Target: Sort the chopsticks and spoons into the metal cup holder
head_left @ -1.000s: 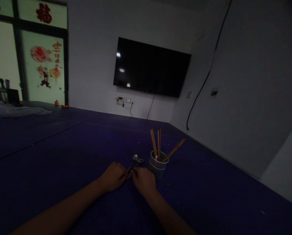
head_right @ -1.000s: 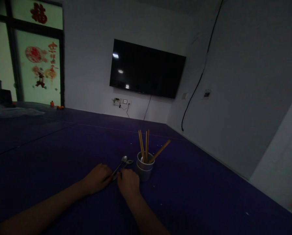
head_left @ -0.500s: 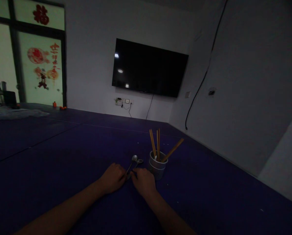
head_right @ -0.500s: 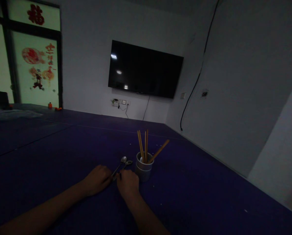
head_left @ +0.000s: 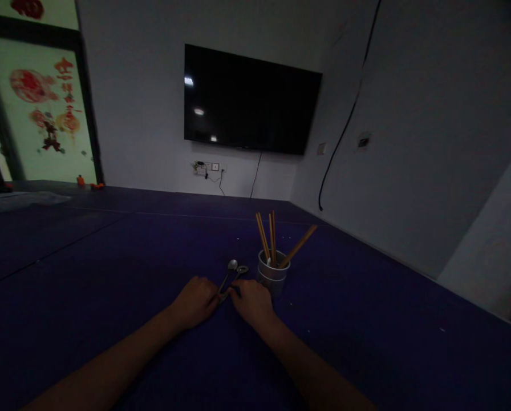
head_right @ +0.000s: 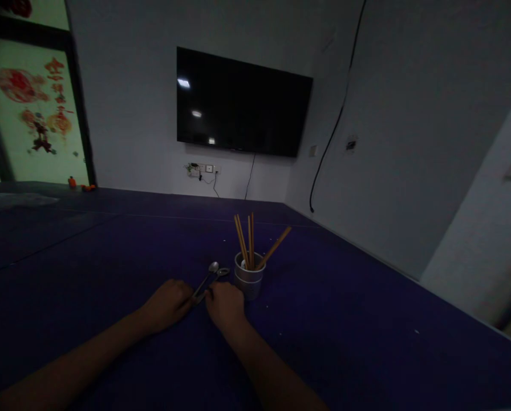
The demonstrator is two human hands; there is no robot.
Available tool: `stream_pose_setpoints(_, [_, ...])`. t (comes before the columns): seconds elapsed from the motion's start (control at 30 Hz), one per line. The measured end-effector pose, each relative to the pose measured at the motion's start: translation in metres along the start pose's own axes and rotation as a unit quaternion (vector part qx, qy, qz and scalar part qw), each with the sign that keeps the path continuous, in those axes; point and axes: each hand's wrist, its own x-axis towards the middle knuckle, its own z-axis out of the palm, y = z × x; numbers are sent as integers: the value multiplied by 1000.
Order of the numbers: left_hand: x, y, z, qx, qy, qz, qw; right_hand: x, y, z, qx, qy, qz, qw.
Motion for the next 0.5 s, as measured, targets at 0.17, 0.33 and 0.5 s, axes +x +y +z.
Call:
stream_pose_setpoints(0.17, [0,2,-1,5,-3,-2,1000,0,1,-3,-6,-4,1,1000])
stream_pose_setpoints(0.33, [0,4,-3,10,-5,-11,1000,0,0,-2,-13,-3,-1,1000])
stream_pose_setpoints(0.5, [1,6,-2,8,1,-30,1000,1,1,1,-20,1,2,1000])
